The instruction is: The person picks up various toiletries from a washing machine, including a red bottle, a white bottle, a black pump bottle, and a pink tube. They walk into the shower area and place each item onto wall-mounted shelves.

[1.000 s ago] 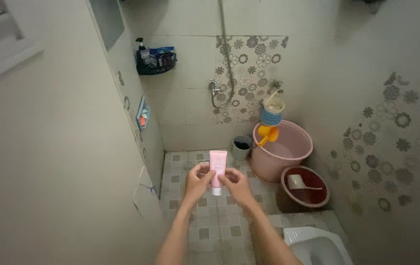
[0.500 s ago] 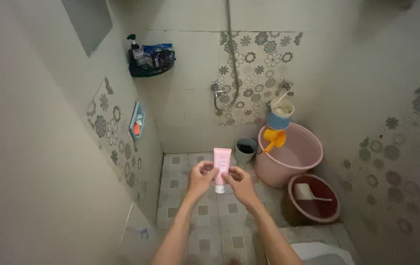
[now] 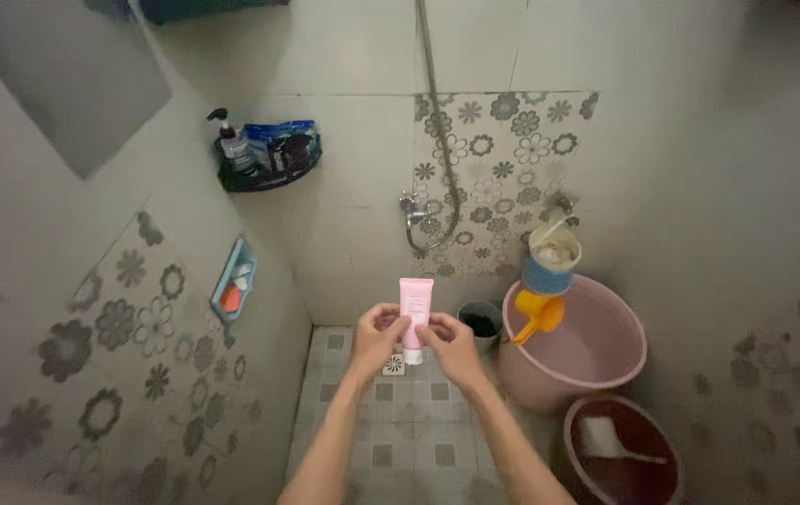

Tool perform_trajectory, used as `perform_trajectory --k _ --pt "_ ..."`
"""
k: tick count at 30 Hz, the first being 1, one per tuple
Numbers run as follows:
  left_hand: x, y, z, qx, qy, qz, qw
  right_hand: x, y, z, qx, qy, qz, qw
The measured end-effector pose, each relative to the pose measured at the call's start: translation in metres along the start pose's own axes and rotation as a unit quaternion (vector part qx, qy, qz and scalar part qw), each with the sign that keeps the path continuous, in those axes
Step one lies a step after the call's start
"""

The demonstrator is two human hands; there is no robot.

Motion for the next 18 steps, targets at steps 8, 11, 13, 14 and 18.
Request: perform_trajectory --k 8,11,13,14,18 --pt "0.014 -0.009 0.065 -0.014 -0.03 0.02 0.999 0.014 0.009 0.063 0.028 -0.005 0.02 0.999" --pt "0.026 -0.002 0.089 -0.033 -0.014 0.045 0.998 0.022 0.006 0.086 0.041 -0.014 0.019 0.999" --pt "0.032 0.005 0.104 -0.04 -0.004 0.065 0.997 0.025 0.003 0.103 0.043 -0.029 -0.006 0.999" --pt "0.034 0.009 0.112 -0.039 -0.004 0.072 0.997 0.024 0.002 0.113 0.037 -0.043 -0.034 0.998" --pt "0.041 0.024 0.154 -0.058 -0.03 0.064 0.996 0.024 -0.011 0.16 0.057 -0.035 -0.054 0.996"
Point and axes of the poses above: each hand's wrist, its own z-axis towards the middle knuckle, its own y-axis out of the back of the hand, x = y × z, the point moved 10 cm from there along z, towards the middle knuckle, and after that the axes turned 9 degrees about -y, right-handed, at the moved point
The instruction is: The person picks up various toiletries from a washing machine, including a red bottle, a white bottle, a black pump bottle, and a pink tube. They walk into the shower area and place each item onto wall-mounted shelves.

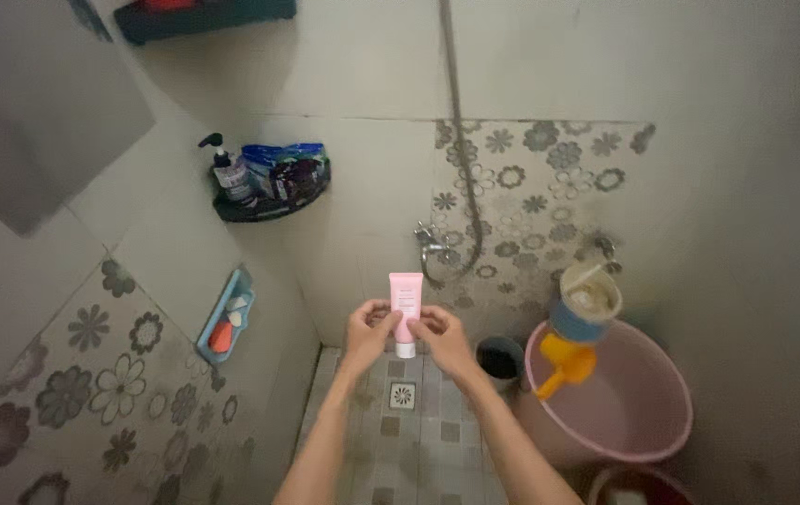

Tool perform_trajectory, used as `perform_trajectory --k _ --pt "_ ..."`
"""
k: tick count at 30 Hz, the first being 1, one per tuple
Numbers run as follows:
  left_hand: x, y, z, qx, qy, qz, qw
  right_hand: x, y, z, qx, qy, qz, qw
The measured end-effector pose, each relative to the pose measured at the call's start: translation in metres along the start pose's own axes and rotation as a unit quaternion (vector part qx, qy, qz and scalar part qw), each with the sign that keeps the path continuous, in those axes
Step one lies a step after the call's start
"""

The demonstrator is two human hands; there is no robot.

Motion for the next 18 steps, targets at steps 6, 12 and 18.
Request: perform_trajectory --k 6,12,18 --pt "0.019 0.014 0.066 -0.023 -0.023 -0.087 0.996 0.01 -0.016 0.096 0.028 0.068 0.006 0.997" --pt "0.038 0.062 0.127 -0.058 -0.004 -0.027 0.998 0.033 -0.054 0.178 0.084 0.075 -0.001 0.994" --pt "0.035 0.102 0.169 -0.083 -0.089 -0.092 0.988 0.081 -0.084 0.212 0.035 0.146 -0.02 0.989"
Point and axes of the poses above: each hand's wrist, its own z-axis towards the middle knuckle, its own y-axis out of the back of the hand, x = y × z, the point moved 10 cm from there along z, towards the middle knuckle, and after that the axes turned 9 degrees about -y, right-handed, at the moved point
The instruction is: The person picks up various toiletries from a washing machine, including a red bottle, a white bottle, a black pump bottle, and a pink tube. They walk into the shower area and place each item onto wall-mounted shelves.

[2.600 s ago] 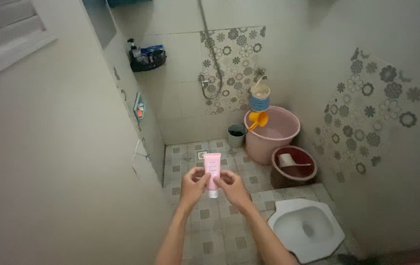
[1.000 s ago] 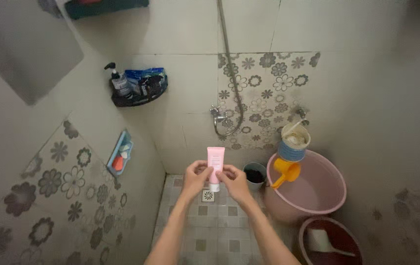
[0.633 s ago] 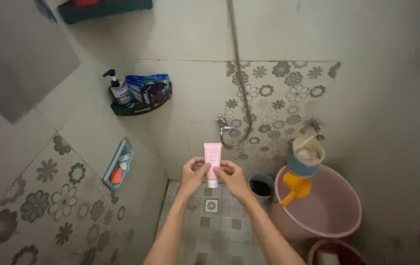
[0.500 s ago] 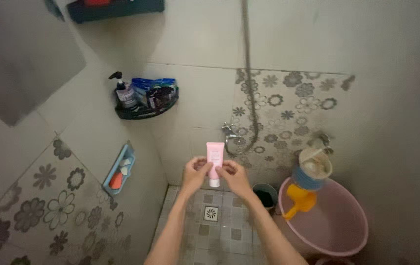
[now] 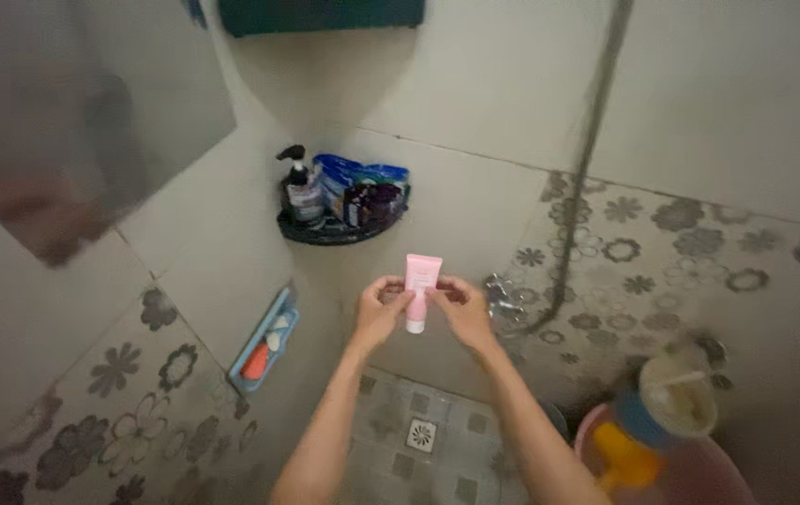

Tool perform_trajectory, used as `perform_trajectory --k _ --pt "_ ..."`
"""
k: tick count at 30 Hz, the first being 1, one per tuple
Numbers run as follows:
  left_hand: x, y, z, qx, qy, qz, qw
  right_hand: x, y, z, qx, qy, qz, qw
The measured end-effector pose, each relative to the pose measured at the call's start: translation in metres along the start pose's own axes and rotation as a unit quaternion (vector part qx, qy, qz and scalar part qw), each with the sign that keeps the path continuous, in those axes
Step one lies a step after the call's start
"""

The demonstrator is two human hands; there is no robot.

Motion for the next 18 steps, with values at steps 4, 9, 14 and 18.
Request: perform_trajectory --k 4,9,14,18 --pt "-0.005 0.029 0.019 -0.011 0.042 0.119 0.992 0.012 -0.026 0.026 0.021 -0.064 -0.046 0.997" --pt "-0.031 0.054 0.058 -0.065 -0.034 0.109 0.991 0.049 -0.062 0.064 0.045 0.001 0.01 0.999" --pt "-0.048 0.071 0.084 -0.125 -0.08 0.19 0.97 0.07 -0.077 0.098 -0.015 0.017 -0.076 0.997" --pt "-0.061 0.078 0.089 -0.184 -0.094 0.242 0.948 0.091 -0.1 0.132 0.019 0.071 -0.044 0.996"
Point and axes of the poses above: each hand's wrist, its own z-axis towards the middle knuckle, its own y-axis out of the back of the hand, x = y × z, the point moved 10 cm from there along z, towards the middle knuckle, and after that the axes turned 9 degrees about -y, right-handed, at the moved point
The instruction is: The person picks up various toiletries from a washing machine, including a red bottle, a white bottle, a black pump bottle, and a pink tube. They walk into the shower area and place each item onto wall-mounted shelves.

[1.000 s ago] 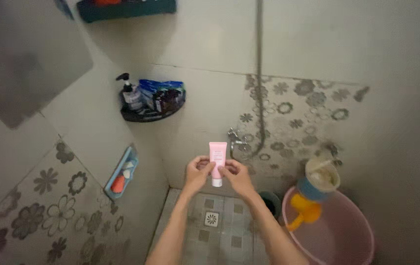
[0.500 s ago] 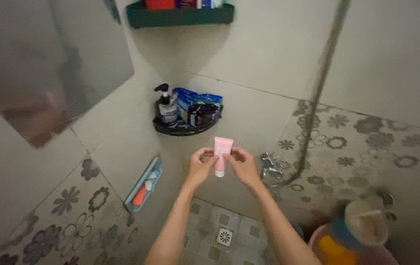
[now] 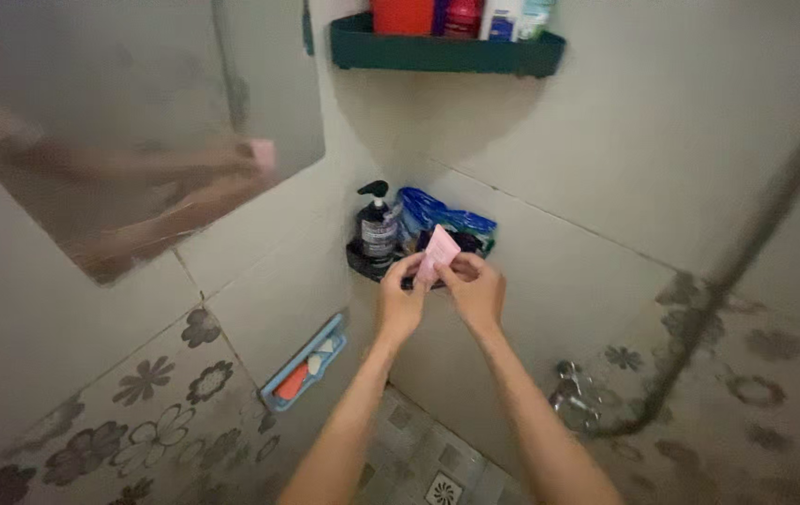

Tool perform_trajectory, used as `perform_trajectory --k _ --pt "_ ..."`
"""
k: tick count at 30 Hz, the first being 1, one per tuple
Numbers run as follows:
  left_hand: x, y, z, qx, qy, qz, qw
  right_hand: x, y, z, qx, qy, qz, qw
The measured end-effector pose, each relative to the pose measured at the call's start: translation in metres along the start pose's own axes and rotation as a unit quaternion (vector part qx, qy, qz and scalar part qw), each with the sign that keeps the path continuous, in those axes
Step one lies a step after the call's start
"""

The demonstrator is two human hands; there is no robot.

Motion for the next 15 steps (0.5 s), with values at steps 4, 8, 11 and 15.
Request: perform_trajectory --k 4,8,11,15 --pt "0.014 -0.005 0.008 -0.013 0.073 0.007 0.997 0.004 -0.018 0.032 0.04 0.032 0.017 0.999" --pt "0.025 -0.014 0.015 -0.03 0.078 0.027 0.996 -0.008 -0.039 0.059 0.073 0.015 -0.041 0.996" --pt "0.035 -0.017 0.012 -0.051 0.081 0.019 0.995 -0.009 -0.049 0.072 0.076 0.055 -0.02 0.995" --pt "0.04 -0.025 0.012 -0.046 0.045 0.03 0.997 -0.017 -0.06 0.086 0.088 0.071 -0.007 0.994"
Point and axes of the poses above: each hand's wrist, its own z-axis towards the middle knuckle, its own y-axis out of the back of the hand, x = y × z, the point moved 10 cm from there along z, towards the middle knuckle, and after that the axes turned 9 degrees about -y, right-handed, at the moved point
